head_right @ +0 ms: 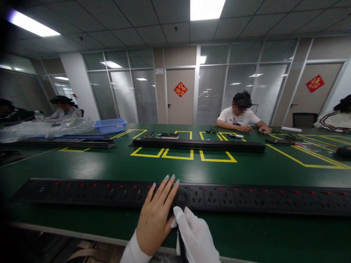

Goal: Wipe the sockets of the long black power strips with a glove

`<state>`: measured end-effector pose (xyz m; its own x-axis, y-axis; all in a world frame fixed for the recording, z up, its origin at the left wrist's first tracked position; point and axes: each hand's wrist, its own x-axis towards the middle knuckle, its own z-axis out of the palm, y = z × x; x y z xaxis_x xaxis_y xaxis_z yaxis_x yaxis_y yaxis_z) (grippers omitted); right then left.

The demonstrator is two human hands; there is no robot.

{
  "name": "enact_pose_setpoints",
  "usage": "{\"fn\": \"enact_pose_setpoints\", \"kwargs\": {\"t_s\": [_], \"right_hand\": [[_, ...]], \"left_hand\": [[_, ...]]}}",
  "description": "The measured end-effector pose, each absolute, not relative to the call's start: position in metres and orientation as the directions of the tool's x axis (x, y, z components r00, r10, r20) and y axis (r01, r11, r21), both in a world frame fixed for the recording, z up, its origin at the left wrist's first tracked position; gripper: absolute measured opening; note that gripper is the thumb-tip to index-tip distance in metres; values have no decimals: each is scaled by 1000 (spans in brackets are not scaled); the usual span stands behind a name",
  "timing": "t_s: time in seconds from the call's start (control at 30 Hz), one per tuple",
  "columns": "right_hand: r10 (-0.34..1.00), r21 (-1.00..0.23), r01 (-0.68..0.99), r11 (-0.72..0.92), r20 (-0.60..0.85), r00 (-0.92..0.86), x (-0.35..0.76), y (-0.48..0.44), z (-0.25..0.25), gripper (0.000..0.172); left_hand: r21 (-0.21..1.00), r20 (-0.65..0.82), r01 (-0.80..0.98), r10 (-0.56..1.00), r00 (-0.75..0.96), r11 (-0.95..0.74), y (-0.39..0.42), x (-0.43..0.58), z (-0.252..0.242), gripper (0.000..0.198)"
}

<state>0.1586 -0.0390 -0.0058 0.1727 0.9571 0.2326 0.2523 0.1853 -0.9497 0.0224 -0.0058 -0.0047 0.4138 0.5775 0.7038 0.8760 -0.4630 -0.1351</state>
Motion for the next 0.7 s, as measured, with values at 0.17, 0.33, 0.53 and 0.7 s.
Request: {"fn": "enact_pose_setpoints", "kwargs": {"t_s": [0.17, 0.33, 0.53, 0.7], "right_hand": [[964, -946, 272, 176, 221, 146, 161, -39, -6, 62], [967, -945, 284, 160, 207, 146, 163, -37, -10, 62], [970, -947, 286, 147, 194, 144, 163, -36, -10, 64], [973, -944, 279, 175, 210, 100, 162, -40, -5, 65]], "left_hand": [[-141, 707, 876, 572, 416, -462, -6, 23, -6, 65], [-138, 706, 874, 573, 416, -466, -5, 24, -5, 65], [-133, 709, 868, 566, 421, -479, -5, 23, -6, 65], [-118, 711, 868, 568, 413, -483, -6, 24, -6, 63]]}}
